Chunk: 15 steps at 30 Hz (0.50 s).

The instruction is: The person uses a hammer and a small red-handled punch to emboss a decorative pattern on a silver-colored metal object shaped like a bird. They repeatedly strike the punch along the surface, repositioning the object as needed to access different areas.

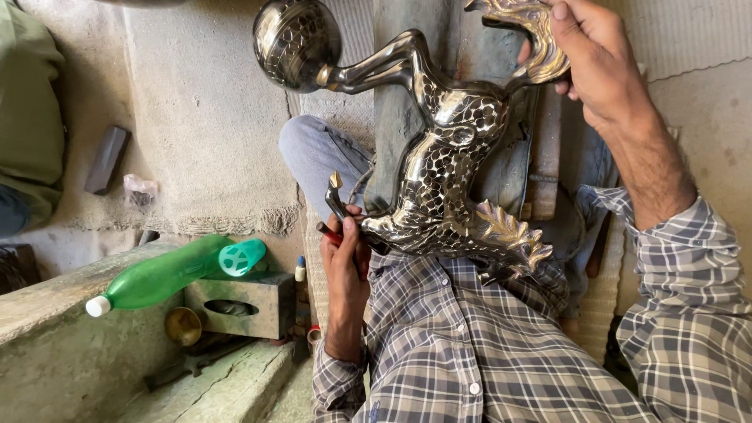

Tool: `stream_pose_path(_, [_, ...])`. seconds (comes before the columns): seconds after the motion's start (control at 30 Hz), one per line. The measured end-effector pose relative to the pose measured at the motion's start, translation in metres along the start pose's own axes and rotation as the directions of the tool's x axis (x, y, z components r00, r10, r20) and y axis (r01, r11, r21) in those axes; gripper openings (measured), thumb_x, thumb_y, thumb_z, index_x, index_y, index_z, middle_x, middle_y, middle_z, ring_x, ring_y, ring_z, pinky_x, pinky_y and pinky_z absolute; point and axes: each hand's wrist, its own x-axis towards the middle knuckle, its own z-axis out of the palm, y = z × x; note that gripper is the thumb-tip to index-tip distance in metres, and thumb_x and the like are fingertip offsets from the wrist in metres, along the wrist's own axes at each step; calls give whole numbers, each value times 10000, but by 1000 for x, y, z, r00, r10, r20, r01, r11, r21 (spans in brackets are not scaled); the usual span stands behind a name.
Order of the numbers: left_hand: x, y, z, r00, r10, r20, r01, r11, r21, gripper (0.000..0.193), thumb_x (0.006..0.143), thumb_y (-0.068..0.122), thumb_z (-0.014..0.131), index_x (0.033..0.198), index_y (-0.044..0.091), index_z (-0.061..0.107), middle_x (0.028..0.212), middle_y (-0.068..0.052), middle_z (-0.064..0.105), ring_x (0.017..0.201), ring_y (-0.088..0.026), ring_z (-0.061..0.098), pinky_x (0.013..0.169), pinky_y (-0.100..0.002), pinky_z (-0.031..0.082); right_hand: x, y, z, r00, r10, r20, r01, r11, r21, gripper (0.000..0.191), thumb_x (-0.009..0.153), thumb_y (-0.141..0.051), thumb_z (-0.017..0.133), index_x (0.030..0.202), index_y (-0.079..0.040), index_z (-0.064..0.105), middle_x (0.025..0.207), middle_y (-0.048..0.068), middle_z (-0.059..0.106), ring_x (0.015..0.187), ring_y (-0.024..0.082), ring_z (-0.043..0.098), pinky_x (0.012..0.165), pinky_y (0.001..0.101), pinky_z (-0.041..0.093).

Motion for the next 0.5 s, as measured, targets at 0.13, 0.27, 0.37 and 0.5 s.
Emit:
stream_pose_path(0.13, [4,5,-1,1000,-21,-19,20,999,-25,287,1064,260,590,1207,12,593,566,78,417,399,-31,323,381,-227,246,-6,2,-1,1000,-22,-6,22,1000,-4,401,1223,-359,411,1475,-109,596,983,-5,684,659,-12,531,461,156,346])
stream_pose_path(0.27, [4,9,-2,1000,-13,-5,13,1000,-21,274,1073,246,590,1204,5,589,603,70,439,420,-29,329,399,-231,251,-11,3,-1,999,-36,-2,36,999,37,374,1237,-349,426,1423,-75,598,984,7,688,654,-6,537,473,159,356])
stream_pose_path(0.37, [3,14,-4,1000,-2,-1,2,1000,-14,275,1079,244,582,1207,1,585,673,60,485,449,-33,332,423,-239,257,-15,8,-3,999,-37,-8,37,998,54,354,1241,-340,431,1398,-73,604,963,13,690,631,-5,539,474,163,360])
stream_pose_path(0.5, [18,19,-5,999,43,33,-45,996,79,273,1089,263,571,1181,8,602,597,93,418,435,-27,330,397,-224,249,-14,21,-9,998,-50,-32,52,997,58,334,1254,-331,441,1353,-59,607,974,21,698,638,6,563,496,169,393])
